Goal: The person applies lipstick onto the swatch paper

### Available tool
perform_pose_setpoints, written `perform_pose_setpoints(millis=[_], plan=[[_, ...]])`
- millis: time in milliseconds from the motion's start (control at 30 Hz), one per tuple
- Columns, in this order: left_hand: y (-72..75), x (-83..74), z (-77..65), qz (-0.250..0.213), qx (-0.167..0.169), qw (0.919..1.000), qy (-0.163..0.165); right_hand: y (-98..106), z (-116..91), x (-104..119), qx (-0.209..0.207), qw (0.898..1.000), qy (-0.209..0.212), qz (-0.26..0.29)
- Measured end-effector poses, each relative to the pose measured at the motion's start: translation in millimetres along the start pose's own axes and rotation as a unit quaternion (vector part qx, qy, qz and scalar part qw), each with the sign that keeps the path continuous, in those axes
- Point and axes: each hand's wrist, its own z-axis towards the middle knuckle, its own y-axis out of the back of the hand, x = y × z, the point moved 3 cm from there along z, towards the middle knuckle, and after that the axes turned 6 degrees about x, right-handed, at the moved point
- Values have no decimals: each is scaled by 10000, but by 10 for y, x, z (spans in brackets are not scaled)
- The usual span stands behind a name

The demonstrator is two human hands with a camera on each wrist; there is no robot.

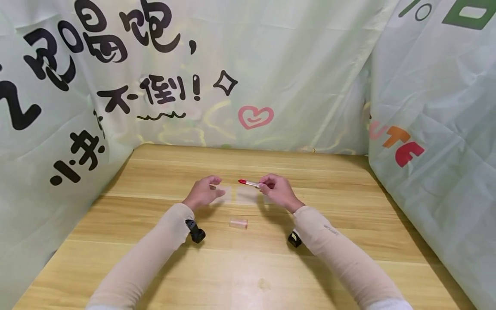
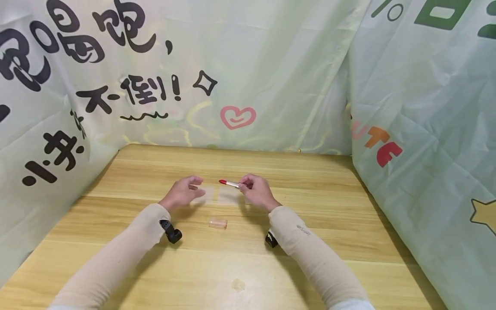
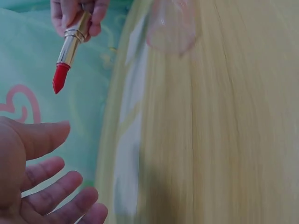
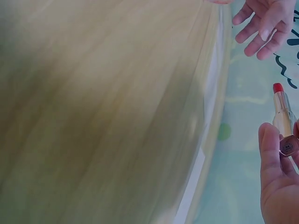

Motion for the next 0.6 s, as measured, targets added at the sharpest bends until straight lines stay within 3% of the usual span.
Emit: perform_pose_setpoints(millis=[333,600], plan=[[95,49,24,1337,276,9904,-197,-81,102,-30,49,9995,12,-326],[135,150,52,1879,510,9803,-337,-147,157,-51,110,9988,-61,-465]])
